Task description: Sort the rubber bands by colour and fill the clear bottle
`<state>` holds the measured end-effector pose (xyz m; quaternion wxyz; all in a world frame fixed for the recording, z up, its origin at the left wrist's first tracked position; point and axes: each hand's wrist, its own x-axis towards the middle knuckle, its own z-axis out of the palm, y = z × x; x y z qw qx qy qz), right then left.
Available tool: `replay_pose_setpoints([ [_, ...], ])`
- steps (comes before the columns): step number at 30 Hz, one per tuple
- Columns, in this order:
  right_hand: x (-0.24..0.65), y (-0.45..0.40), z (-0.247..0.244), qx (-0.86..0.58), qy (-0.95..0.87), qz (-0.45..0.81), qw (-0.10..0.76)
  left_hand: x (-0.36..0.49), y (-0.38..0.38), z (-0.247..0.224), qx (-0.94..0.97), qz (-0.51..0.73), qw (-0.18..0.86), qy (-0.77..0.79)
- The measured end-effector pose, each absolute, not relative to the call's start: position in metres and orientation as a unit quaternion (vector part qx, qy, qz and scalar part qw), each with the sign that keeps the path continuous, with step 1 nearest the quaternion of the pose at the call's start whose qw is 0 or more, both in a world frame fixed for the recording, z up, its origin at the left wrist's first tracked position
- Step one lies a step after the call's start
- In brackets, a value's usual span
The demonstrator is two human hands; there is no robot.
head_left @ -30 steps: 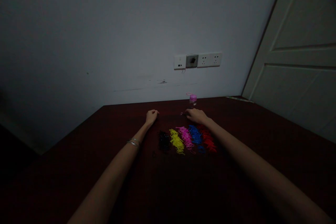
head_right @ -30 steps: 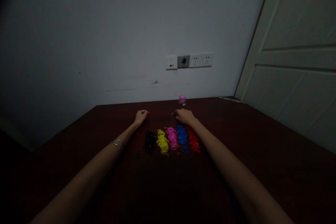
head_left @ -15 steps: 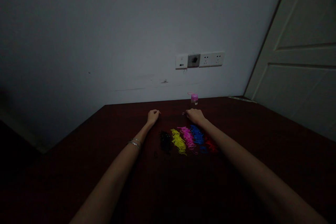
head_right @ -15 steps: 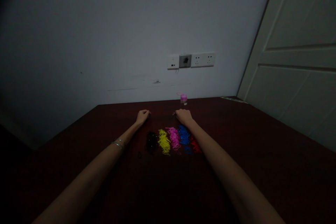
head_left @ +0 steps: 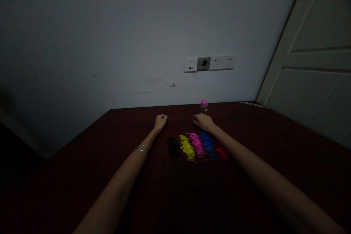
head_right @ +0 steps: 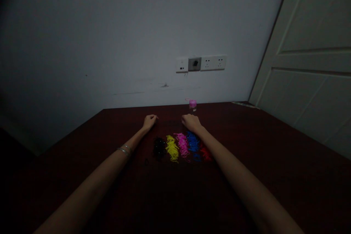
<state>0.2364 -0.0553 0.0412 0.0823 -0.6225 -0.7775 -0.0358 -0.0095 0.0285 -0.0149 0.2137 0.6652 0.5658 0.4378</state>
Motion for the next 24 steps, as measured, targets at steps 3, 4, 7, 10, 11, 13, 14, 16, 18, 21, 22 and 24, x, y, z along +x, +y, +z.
replay_pose_setpoints([
  [3,0.226,-0.064,0.046,-0.544,-0.825,0.041,0.146,-0.009,0.029,-0.015,0.666,0.436,0.212,0.567],
  [4,0.222,-0.067,0.048,-0.513,-0.840,0.070,0.163,-0.009,0.029,-0.015,0.666,0.435,0.212,0.568],
  [7,0.205,-0.080,0.050,-0.426,-0.874,0.142,0.187,-0.009,0.030,-0.015,0.668,0.434,0.215,0.565],
  [10,0.191,-0.092,0.050,-0.365,-0.889,0.211,0.179,-0.009,0.028,-0.014,0.667,0.438,0.217,0.563],
  [11,0.187,-0.095,0.050,-0.351,-0.891,0.229,0.177,-0.009,0.027,-0.014,0.666,0.439,0.218,0.562],
  [13,0.181,-0.099,0.050,-0.330,-0.892,0.253,0.177,-0.009,0.025,-0.012,0.668,0.440,0.217,0.560],
  [14,0.180,-0.101,0.050,-0.325,-0.891,0.260,0.179,-0.008,0.024,-0.012,0.669,0.440,0.217,0.558],
  [16,0.178,-0.104,0.051,-0.325,-0.888,0.273,0.180,-0.008,0.023,-0.011,0.671,0.441,0.216,0.555],
  [18,0.179,-0.104,0.052,-0.325,-0.882,0.287,0.185,-0.008,0.024,-0.011,0.670,0.443,0.218,0.555],
  [21,0.179,-0.103,0.051,-0.321,-0.877,0.303,0.192,-0.008,0.025,-0.013,0.665,0.445,0.221,0.558],
  [22,0.179,-0.103,0.050,-0.319,-0.876,0.305,0.194,-0.008,0.026,-0.013,0.663,0.445,0.222,0.559],
  [24,0.177,-0.102,0.049,-0.318,-0.876,0.306,0.197,-0.008,0.027,-0.014,0.662,0.446,0.223,0.560],
])
